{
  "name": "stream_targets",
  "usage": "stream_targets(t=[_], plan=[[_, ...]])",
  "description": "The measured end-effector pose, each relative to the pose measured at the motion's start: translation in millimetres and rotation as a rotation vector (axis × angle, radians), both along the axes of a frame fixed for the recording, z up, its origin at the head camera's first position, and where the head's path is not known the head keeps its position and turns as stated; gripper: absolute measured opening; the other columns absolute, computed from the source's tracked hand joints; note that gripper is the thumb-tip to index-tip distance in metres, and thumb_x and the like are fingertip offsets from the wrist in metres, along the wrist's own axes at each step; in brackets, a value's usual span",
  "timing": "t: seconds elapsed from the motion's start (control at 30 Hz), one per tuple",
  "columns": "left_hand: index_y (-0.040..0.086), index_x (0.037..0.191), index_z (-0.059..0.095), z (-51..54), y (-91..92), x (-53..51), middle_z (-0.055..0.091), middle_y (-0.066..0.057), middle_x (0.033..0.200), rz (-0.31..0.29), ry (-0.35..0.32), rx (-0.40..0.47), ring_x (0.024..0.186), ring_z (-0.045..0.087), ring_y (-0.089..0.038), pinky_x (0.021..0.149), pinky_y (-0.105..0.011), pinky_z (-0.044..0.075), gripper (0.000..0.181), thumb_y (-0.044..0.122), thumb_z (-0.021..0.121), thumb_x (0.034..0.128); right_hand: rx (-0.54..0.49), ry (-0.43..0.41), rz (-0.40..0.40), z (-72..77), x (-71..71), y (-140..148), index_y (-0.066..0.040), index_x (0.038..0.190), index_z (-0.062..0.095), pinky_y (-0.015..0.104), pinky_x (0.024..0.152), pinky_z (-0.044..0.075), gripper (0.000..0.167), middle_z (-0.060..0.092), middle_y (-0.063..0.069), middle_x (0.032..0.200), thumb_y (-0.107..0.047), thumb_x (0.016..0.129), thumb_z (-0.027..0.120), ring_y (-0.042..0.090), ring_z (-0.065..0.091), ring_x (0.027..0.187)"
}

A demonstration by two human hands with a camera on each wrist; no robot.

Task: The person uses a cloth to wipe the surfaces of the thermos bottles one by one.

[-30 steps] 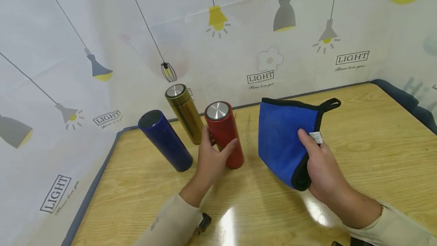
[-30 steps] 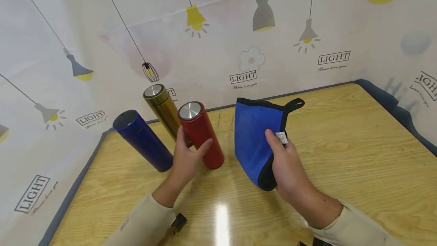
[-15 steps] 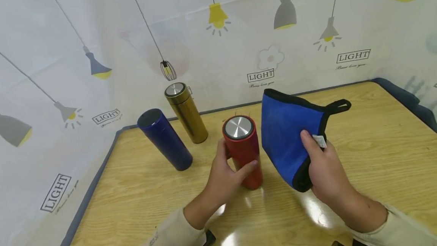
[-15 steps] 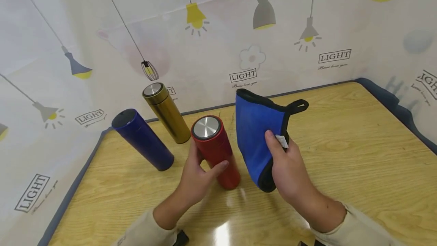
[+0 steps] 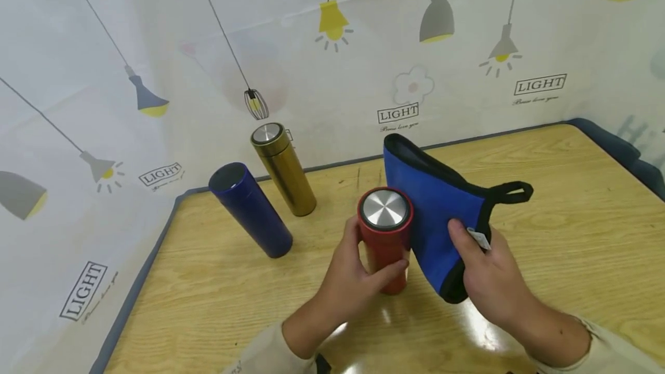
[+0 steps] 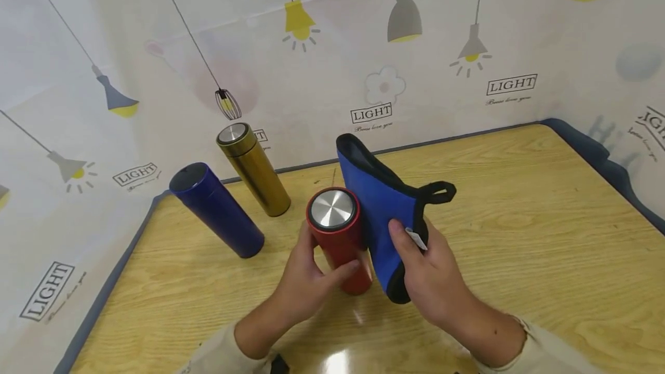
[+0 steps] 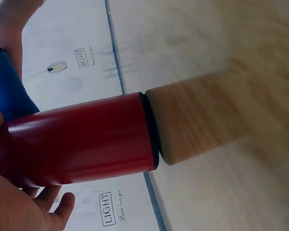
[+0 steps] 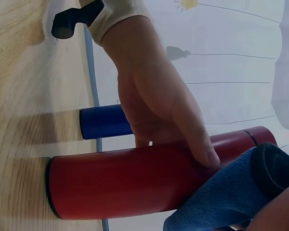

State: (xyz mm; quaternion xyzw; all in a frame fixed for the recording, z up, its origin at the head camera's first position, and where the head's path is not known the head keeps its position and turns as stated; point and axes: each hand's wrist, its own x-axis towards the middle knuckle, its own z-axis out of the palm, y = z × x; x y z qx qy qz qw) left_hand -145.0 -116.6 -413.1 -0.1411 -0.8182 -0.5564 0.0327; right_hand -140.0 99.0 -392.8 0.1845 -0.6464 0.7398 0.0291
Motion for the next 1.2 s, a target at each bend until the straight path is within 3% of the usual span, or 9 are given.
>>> stream_targets(t=[0.33, 0.43, 0.53, 0.7, 0.8, 1.13, 1.2], plan=[[0.021, 0.149, 0.028, 3.9, -2.1, -6.0, 0.054, 0.005, 0.139, -0.029, 0.090, -0.161, 0.129, 0.054, -0.009, 0.110, -0.042, 0.045, 0.079, 0.040, 0.073, 0.0877, 0.051, 0.069, 0.070, 5.5, 3.2, -2.5, -0.004, 0.150, 0.039, 0.015, 0.102, 0.046, 0.042, 0.056, -0.002, 0.143, -0.006, 0.108, 0.034, 0.005, 0.054, 0.130], [0.024, 0.150, 0.026, 9.3, -3.2, -5.9, 0.055, 0.006, 0.137, -0.002, 0.134, -0.223, 0.125, 0.056, -0.009, 0.105, -0.041, 0.049, 0.080, 0.046, 0.070, 0.0879, 0.059, 0.079, 0.092, 7.4, 3.3, -3.3, -0.004, 0.151, 0.037, 0.015, 0.103, 0.046, 0.043, 0.053, 0.000, 0.146, -0.006, 0.108, 0.033, 0.005, 0.052, 0.132], [0.025, 0.154, 0.022, 17.1, -4.3, -6.9, 0.057, 0.004, 0.136, 0.053, 0.256, -0.273, 0.117, 0.061, -0.012, 0.095, -0.038, 0.054, 0.085, 0.050, 0.069, 0.0875, 0.068, 0.088, 0.098, 8.2, 2.9, -4.4, -0.005, 0.151, 0.037, 0.016, 0.102, 0.046, 0.043, 0.052, 0.002, 0.147, -0.005, 0.108, 0.033, 0.006, 0.052, 0.133], [0.017, 0.155, 0.023, 26.0, -5.3, -12.5, 0.060, -0.005, 0.134, 0.111, 0.552, -0.356, 0.103, 0.068, -0.018, 0.081, -0.032, 0.059, 0.088, 0.049, 0.070, 0.0878, 0.084, 0.099, 0.084, 8.3, 1.6, -5.8, -0.005, 0.150, 0.039, 0.016, 0.102, 0.047, 0.042, 0.054, 0.003, 0.146, -0.005, 0.108, 0.034, 0.007, 0.054, 0.131], [0.015, 0.150, 0.030, 27.0, -4.2, -14.7, 0.062, -0.007, 0.131, 0.111, 0.645, -0.395, 0.100, 0.070, -0.018, 0.077, -0.029, 0.060, 0.080, 0.047, 0.069, 0.0882, 0.104, 0.090, 0.056, 7.6, 1.7, -4.8, -0.004, 0.148, 0.042, 0.015, 0.100, 0.048, 0.041, 0.058, 0.000, 0.142, -0.007, 0.108, 0.035, 0.006, 0.056, 0.128], [0.014, 0.147, 0.032, 27.2, -4.7, -17.5, 0.066, -0.010, 0.125, 0.087, 0.667, -0.403, 0.096, 0.072, -0.020, 0.075, -0.029, 0.060, 0.075, 0.051, 0.065, 0.0907, 0.062, 0.117, -0.012, -1.0, 1.4, 0.0, -0.005, 0.141, 0.051, 0.015, 0.096, 0.050, 0.039, 0.064, -0.004, 0.133, 0.002, 0.105, 0.038, 0.004, 0.060, 0.121], [0.013, 0.147, 0.032, 27.8, -5.8, -17.8, 0.067, -0.011, 0.124, 0.077, 0.657, -0.403, 0.095, 0.072, -0.020, 0.075, -0.029, 0.060, 0.076, 0.051, 0.066, 0.0902, 0.101, 0.102, -0.029, -0.1, 2.1, -0.5, -0.004, 0.141, 0.051, 0.015, 0.094, 0.051, 0.038, 0.064, -0.007, 0.132, 0.001, 0.105, 0.041, 0.004, 0.061, 0.119]])
